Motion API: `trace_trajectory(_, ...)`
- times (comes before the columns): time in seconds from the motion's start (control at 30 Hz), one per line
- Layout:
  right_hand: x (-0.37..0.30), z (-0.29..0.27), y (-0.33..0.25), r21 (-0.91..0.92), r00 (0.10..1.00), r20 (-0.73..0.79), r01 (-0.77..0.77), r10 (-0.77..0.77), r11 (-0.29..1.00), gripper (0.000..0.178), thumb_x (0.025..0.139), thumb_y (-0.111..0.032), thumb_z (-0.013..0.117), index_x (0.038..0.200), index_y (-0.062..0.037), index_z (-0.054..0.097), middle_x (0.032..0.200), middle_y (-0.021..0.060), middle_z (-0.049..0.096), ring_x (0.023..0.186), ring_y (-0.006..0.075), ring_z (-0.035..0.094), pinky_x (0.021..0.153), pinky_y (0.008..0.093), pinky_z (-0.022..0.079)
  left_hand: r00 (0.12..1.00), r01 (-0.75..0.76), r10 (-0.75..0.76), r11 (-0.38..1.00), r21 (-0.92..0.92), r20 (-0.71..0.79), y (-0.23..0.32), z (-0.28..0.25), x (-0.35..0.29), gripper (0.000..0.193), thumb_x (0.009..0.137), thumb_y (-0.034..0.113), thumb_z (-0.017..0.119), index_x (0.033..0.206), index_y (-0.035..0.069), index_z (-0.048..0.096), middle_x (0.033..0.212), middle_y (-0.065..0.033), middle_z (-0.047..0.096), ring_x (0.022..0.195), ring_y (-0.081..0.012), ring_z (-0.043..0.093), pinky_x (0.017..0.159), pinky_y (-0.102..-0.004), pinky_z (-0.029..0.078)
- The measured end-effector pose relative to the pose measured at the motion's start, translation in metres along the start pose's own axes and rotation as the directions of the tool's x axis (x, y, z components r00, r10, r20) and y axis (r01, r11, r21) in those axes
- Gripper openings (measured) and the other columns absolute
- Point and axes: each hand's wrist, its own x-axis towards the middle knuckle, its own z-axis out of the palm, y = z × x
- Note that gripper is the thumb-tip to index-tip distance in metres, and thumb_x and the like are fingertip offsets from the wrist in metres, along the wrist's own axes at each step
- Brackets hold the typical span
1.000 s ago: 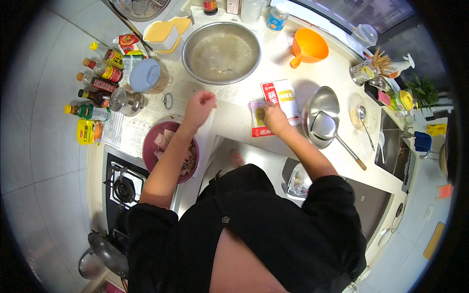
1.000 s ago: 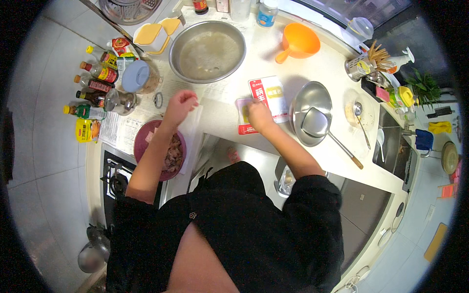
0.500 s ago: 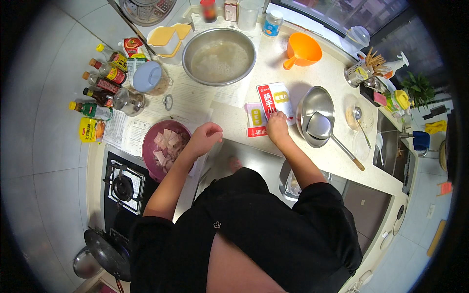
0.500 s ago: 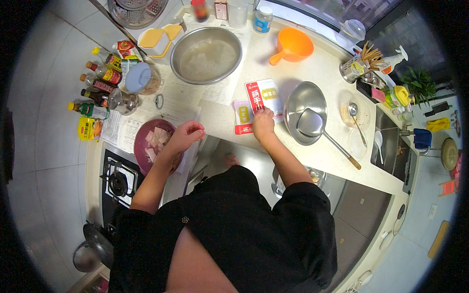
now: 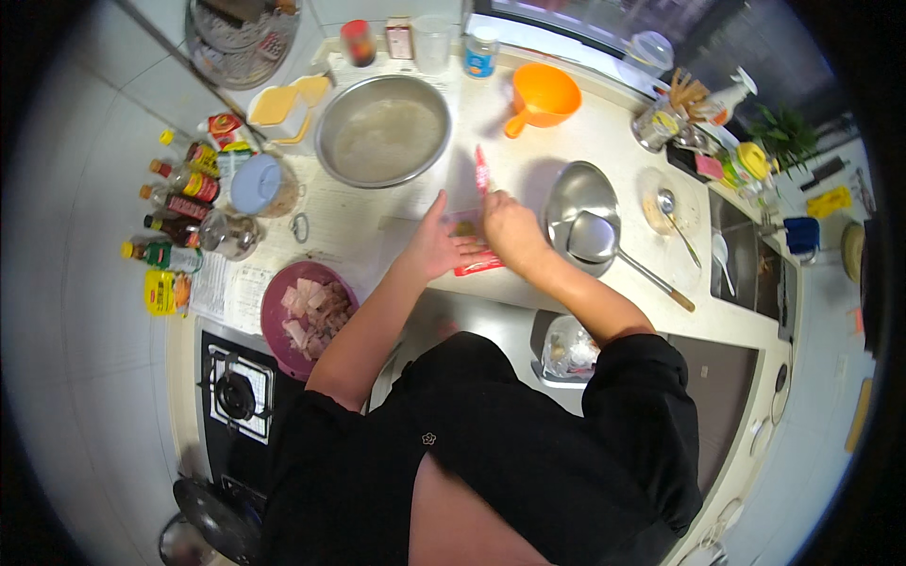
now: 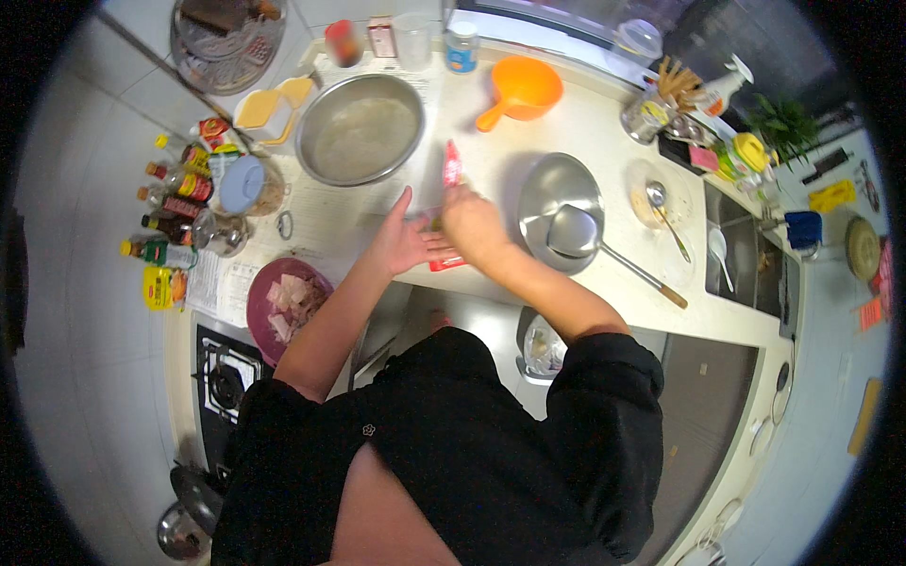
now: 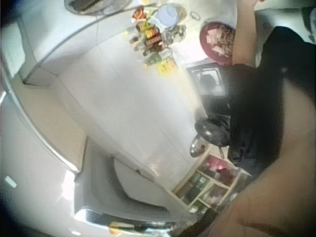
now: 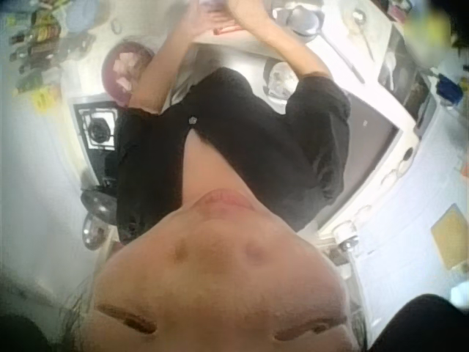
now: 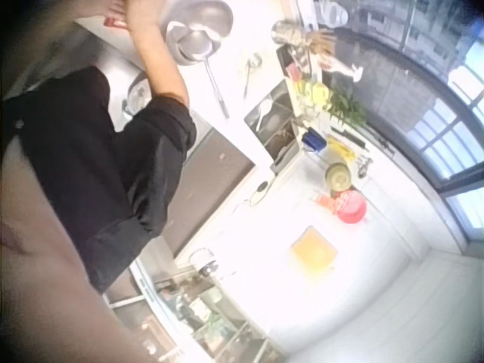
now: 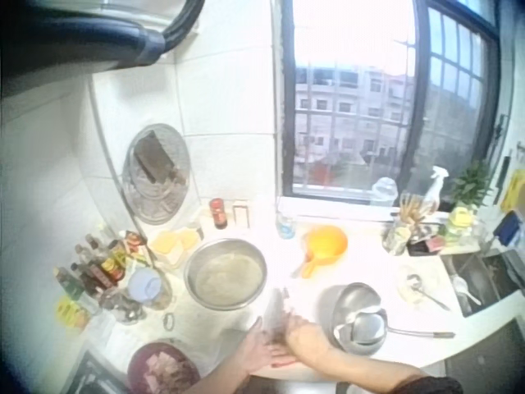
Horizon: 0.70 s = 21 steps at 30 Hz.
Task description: The person washes a metal bowl with a sponge and rinses it under the tap, then dries it with a cloth. They transfer boiling noodles from a wok into the bowl. Next, they open a package of pickled vegetables and add the contents to the wok, stirring them with a spatula. Finally, they rinse the bowl again and place it on the counter.
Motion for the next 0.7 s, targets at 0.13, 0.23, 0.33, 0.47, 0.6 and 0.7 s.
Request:
trace_trajectory(0.13, -0.041, -0.006, -0.017, 0.107, 0.983, 0.02, 0.179, -0.182, 0.978, 0.018, 0.068, -0.005, 0.05, 0.083, 0.0047, 0.05, 0.078, 0.0165, 0.054, 0.071, 0.0287, 0.056, 0.061, 0.0352, 0.047, 0.936, -0.141, 0.093, 0.983, 0.117, 0.34, -0.022, -0.018, 0.028, 0.041, 0.086, 0.027, 0.046, 0.118, 0.002, 0.038, 0.118, -0.0152, 0.045, 0.109, -0.0289, 0.044, 0.09, -0.0496, 0.036)
trace_trajectory(0.23, -0.077, -0.007, -0.019, 0.237, 0.977, 0.022, 0.2, -0.211, 0.951, 0.016, 0.067, -0.005, 0.05, 0.081, 0.0041, 0.051, 0.081, 0.0168, 0.053, 0.079, 0.0301, 0.054, 0.07, 0.036, 0.045, 0.943, -0.163, 0.15, 0.987, 0.018, 0.298, -0.043, -0.019, 0.003, 0.029, 0.084, 0.009, 0.045, 0.112, 0.001, 0.046, 0.112, -0.0147, 0.05, 0.109, -0.026, 0.046, 0.093, -0.0404, 0.037)
trace_trajectory(0.33, -0.106, -0.014, -0.038, 0.201, 0.959, -0.142, 0.272, -0.247, 0.941, 0.014, 0.068, -0.006, 0.054, 0.079, 0.0025, 0.053, 0.086, 0.0165, 0.053, 0.085, 0.0288, 0.053, 0.075, 0.0358, 0.044, 0.869, -0.447, 0.337, 0.847, 0.287, 0.362, -0.068, -0.03, -0.01, 0.037, 0.078, -0.003, 0.047, 0.115, 0.0, 0.043, 0.112, -0.0135, 0.05, 0.106, -0.0247, 0.049, 0.09, -0.038, 0.04)
trace_trajectory(0.47, -0.163, -0.052, -0.058, 0.725, 0.925, -0.072, -0.208, 0.373, 0.656, 0.01, 0.071, -0.004, 0.059, 0.079, 0.0009, 0.055, 0.076, 0.012, 0.056, 0.07, 0.0207, 0.057, 0.063, 0.0294, 0.047, 0.799, -0.563, 0.446, 0.791, 0.241, 0.404, -0.094, -0.028, -0.067, 0.047, 0.072, -0.012, 0.046, 0.117, 0.0, 0.039, 0.113, -0.012, 0.048, 0.105, -0.0223, 0.049, 0.089, -0.0371, 0.04)
trace_trajectory(0.6, -0.2, -0.059, -0.058, 0.982, 0.795, 0.172, -0.181, 0.581, -0.044, 0.013, 0.081, -0.012, 0.059, 0.085, -0.0011, 0.052, 0.072, 0.002, 0.056, 0.064, 0.0065, 0.052, 0.059, 0.0218, 0.045, 0.742, -0.615, 0.433, 0.743, 0.263, 0.512, -0.121, -0.016, -0.113, 0.048, 0.073, -0.013, 0.047, 0.118, 0.0, 0.037, 0.114, -0.0104, 0.048, 0.108, -0.021, 0.047, 0.092, -0.0372, 0.038)
trace_trajectory(0.7, -0.22, -0.083, -0.063, 0.975, 0.82, 0.219, -0.208, 0.528, -0.082, 0.015, 0.085, -0.017, 0.054, 0.084, -0.0021, 0.052, 0.075, 0.0003, 0.056, 0.063, 0.0054, 0.05, 0.06, 0.02, 0.043, 0.788, -0.544, 0.325, 0.766, 0.343, 0.524, -0.151, -0.01, -0.128, 0.045, 0.075, -0.011, 0.048, 0.118, -0.001, 0.037, 0.114, -0.0102, 0.048, 0.108, -0.0215, 0.047, 0.091, -0.0383, 0.039)
